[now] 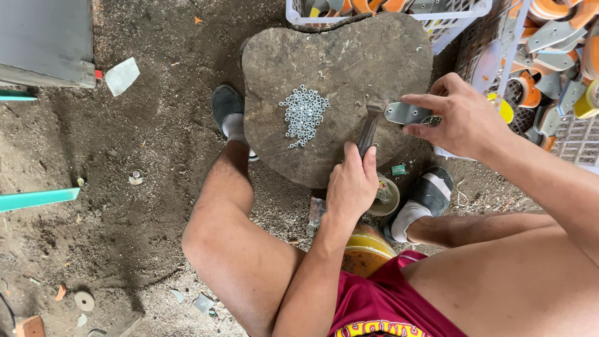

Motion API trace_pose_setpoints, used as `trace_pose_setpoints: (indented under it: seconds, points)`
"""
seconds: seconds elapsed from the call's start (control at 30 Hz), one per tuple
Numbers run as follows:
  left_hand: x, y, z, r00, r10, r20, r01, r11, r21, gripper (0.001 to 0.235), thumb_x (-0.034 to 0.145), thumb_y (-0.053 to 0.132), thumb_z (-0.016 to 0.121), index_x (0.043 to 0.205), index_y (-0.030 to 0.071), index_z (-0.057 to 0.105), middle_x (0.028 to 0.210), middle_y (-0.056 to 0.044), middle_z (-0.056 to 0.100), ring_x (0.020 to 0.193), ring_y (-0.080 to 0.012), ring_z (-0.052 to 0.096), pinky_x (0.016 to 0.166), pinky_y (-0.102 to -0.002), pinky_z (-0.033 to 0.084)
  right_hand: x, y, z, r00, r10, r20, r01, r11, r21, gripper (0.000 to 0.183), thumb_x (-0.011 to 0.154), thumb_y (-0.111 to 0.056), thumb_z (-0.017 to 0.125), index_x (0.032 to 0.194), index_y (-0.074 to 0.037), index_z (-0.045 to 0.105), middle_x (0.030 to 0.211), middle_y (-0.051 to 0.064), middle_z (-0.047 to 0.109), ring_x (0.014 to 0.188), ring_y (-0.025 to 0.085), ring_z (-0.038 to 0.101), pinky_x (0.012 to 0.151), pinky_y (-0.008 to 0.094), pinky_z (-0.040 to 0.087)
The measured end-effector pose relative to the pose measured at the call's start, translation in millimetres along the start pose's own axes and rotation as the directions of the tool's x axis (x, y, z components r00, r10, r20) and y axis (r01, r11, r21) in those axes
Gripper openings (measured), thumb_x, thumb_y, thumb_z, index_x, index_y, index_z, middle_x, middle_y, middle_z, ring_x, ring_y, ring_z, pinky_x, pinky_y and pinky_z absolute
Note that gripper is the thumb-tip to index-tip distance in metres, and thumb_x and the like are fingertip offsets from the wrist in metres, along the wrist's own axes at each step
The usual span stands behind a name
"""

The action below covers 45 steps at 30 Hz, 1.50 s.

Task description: The person sits on the ground and repeatedly hammers small metal pieces placed on a large stone using a hammer. The person adjusts the metal pieces between strikes and continues the hammering process throughout the clip.

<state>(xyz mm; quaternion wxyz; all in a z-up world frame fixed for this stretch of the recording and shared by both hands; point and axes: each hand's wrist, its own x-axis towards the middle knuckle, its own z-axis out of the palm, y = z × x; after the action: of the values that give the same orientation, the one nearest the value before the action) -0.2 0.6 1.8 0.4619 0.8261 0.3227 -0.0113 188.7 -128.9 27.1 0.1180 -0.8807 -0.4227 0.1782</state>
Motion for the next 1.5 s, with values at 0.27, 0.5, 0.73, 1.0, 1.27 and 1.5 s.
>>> trace_pose_setpoints:
  seconds: [0.27,0.5,0.73,1.0,1.27,1.5]
  points:
    - [-39,45,-39,0.963,0.227,-0.145,-0.244,0.964,-0.106,0.032,0.108,0.033,0.051,0.119,0.003,0.051,0.072,-0.022,0.068,0.070,-0.0472,0.071,0.056,-0.055,0.052,3,9,7,0.999,0.008,0.050,-0.015,0.989,0.145,0.058,0.083,-0.046,0.080,0.133,-0.019,0.071,0.128,0.016,0.058,0.101,0.034,0.068,0.093,0.045,0.055]
    - [-29,27,-17,0.823,0.474,-0.314,-0.518,0.853,-0.069,0.026,0.113,0.027,0.050,0.123,0.003,0.053,0.088,-0.022,0.068,0.080,-0.0425,0.074,0.068,-0.047,0.062,3,11,12,0.999,0.005,0.036,-0.011,0.985,0.171,0.057,0.081,-0.042,0.082,0.135,-0.025,0.071,0.126,0.016,0.057,0.101,0.036,0.067,0.092,0.045,0.055]
    - [-25,40,-33,0.988,0.094,-0.122,-0.108,0.988,-0.112,0.027,0.103,0.025,0.052,0.113,0.001,0.053,0.065,-0.018,0.066,0.060,-0.0359,0.072,0.049,-0.047,0.052,7,3,6,0.997,0.025,0.071,-0.039,0.979,0.201,0.058,0.078,-0.042,0.084,0.132,-0.027,0.071,0.128,0.016,0.055,0.099,0.035,0.067,0.093,0.042,0.055]
    - [-27,50,-31,0.866,0.407,-0.290,-0.427,0.904,-0.006,0.029,0.107,0.033,0.047,0.101,0.005,0.051,0.068,-0.021,0.063,0.061,-0.0418,0.068,0.049,-0.051,0.052,7,8,9,0.997,0.023,0.067,-0.038,0.973,0.226,0.056,0.079,-0.039,0.083,0.133,-0.027,0.071,0.123,0.015,0.057,0.099,0.034,0.067,0.092,0.043,0.055]
    - [-21,4,-8,0.981,0.163,-0.103,-0.164,0.987,0.001,0.032,0.106,0.035,0.048,0.113,0.004,0.053,0.068,-0.024,0.067,0.065,-0.0490,0.068,0.053,-0.060,0.050,8,10,9,0.997,-0.063,0.038,0.055,0.983,0.175,0.063,0.081,-0.045,0.081,0.139,-0.025,0.066,0.114,0.017,0.058,0.094,0.036,0.067,0.087,0.045,0.056]
    - [-13,-3,-12,0.996,0.005,-0.094,-0.005,1.000,-0.001,0.036,0.107,0.038,0.046,0.107,0.003,0.053,0.069,-0.026,0.067,0.071,-0.0521,0.067,0.058,-0.063,0.048,24,1,-35,0.931,-0.032,0.363,-0.050,0.976,0.214,0.075,0.070,-0.046,0.085,0.140,-0.031,0.061,0.108,0.014,0.075,0.098,0.028,0.072,0.088,0.041,0.057]
